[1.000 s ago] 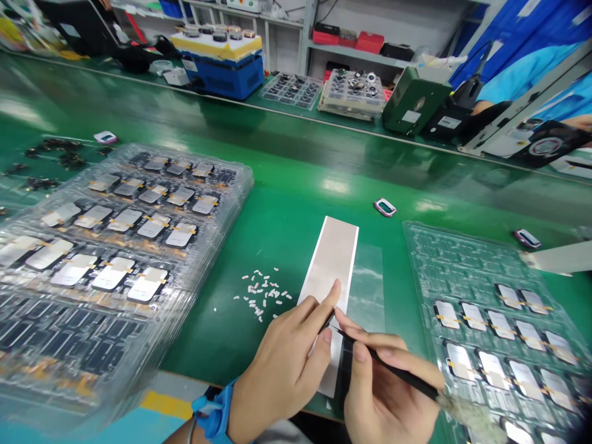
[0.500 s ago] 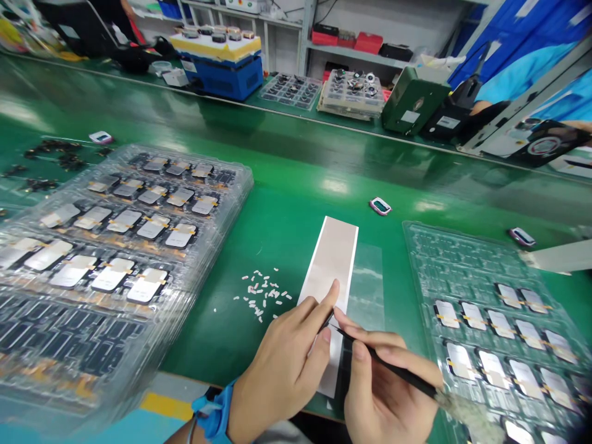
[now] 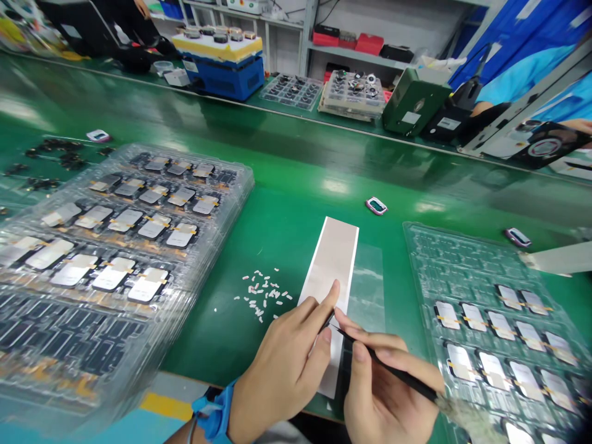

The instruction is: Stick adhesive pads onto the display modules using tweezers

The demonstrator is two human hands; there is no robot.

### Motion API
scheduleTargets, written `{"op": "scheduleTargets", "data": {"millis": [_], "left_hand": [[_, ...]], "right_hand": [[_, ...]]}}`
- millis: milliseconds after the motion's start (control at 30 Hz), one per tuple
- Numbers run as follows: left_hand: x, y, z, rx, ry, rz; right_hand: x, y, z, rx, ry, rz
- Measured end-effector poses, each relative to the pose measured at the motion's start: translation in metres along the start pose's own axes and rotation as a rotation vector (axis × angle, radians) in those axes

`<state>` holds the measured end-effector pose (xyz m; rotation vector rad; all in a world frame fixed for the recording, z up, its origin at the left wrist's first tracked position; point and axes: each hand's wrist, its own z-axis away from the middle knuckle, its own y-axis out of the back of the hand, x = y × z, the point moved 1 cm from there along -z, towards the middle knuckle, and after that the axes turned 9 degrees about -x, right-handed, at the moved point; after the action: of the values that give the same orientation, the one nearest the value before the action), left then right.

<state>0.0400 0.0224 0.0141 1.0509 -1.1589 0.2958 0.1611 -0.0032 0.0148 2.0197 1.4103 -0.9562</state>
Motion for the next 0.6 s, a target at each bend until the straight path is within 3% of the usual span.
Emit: {"op": "scheduleTargets", "data": {"millis": [600], "left_hand": [[-0.0021,-0.0014,0.0025,-0.009,0.013,-0.003]], "right_hand": [[-0.002,-0.001,0.0012,-0.037,-0.013,-0.01]]}}
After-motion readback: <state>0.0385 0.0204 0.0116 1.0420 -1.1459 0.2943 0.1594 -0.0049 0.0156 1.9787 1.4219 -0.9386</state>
